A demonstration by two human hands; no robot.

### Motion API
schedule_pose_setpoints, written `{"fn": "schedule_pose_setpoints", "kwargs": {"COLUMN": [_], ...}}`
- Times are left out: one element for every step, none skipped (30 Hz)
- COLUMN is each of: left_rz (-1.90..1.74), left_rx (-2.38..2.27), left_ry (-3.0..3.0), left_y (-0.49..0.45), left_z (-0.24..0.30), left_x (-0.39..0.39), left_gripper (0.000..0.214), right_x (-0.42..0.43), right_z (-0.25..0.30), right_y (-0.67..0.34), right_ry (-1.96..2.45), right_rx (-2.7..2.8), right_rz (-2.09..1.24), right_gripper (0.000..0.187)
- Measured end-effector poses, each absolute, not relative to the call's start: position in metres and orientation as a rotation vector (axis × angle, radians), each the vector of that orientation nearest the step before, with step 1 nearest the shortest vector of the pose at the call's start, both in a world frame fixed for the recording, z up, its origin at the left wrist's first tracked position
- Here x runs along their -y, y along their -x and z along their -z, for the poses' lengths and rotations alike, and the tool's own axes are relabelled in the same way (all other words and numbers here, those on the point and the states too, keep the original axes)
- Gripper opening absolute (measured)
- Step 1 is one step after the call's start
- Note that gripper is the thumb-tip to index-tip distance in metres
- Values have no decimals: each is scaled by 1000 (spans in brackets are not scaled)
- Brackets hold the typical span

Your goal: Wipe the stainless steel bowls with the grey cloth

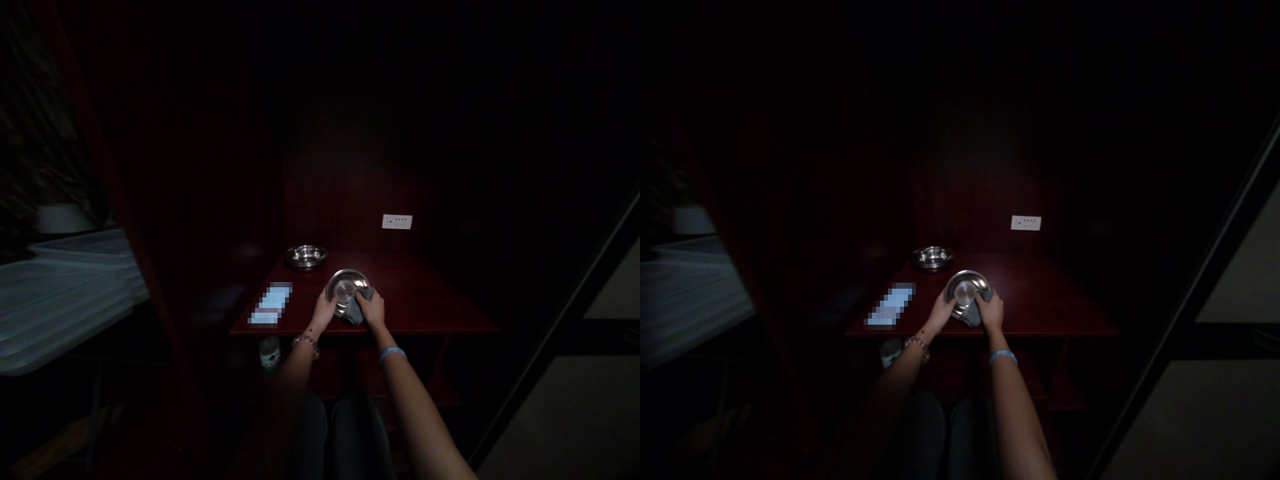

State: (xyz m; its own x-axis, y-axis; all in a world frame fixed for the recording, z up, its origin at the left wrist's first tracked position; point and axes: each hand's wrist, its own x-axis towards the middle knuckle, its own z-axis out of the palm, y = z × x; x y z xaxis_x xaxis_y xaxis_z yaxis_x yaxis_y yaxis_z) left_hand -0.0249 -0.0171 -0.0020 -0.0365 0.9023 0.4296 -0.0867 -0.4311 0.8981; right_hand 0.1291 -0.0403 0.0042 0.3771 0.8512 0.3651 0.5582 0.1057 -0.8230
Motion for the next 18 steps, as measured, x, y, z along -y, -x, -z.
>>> {"fn": "schedule_pose_setpoints", "kwargs": {"left_rz": [-1584,-1583,-1583,-1583,-1587,-1591,-1599,-1607,-1614,-1619,-1620,-1617,-1614,-1612,-1610,-1609,-1609,-1609], "left_rx": [-913,-923,-937,-955,-976,-995,-1007,-1014,-1020,-1028,-1037,-1048,-1061,-1072,-1079,-1081,-1076,-1068], "left_ry": [-1446,-1449,-1458,-1469,-1481,-1490,-1495,-1496,-1494,-1490,-1487,-1483,-1479,-1476,-1474,-1473,-1475,-1478], "left_y": [25,25,26,26,26,26,26,26,26,25,25,25,25,25,25,25,25,26], "left_z": [2,2,2,2,2,2,3,3,3,4,4,4,3,3,2,1,0,-1], "left_x": [17,17,17,17,17,17,17,16,16,15,15,15,15,16,16,17,18,19], "left_gripper": [47,47,46,46,45,43,41,39,37,35,33,31,29,28,28,28,29,30], "right_x": [40,40,40,40,41,41,41,42,42,43,43,44,44,45,45,45,45,45], "right_z": [-4,-4,-4,-4,-5,-5,-6,-6,-7,-8,-8,-9,-9,-9,-9,-9,-9,-9], "right_y": [-129,-129,-129,-129,-128,-128,-128,-128,-128,-128,-127,-127,-127,-127,-127,-127,-128,-128], "right_ry": [1570,1570,1572,1574,1576,1577,1577,1575,1571,1568,1566,1563,1561,1559,1558,1558,1558,1560], "right_rx": [1299,1299,1298,1297,1297,1297,1296,1294,1293,1291,1288,1285,1284,1283,1282,1282,1283,1283], "right_rz": [-346,-345,-344,-343,-342,-343,-345,-349,-355,-359,-360,-360,-359,-358,-358,-358,-360,-360], "right_gripper": [29,30,31,32,33,33,33,32,32,31,31,30,30,31,31,31,31,31]}}
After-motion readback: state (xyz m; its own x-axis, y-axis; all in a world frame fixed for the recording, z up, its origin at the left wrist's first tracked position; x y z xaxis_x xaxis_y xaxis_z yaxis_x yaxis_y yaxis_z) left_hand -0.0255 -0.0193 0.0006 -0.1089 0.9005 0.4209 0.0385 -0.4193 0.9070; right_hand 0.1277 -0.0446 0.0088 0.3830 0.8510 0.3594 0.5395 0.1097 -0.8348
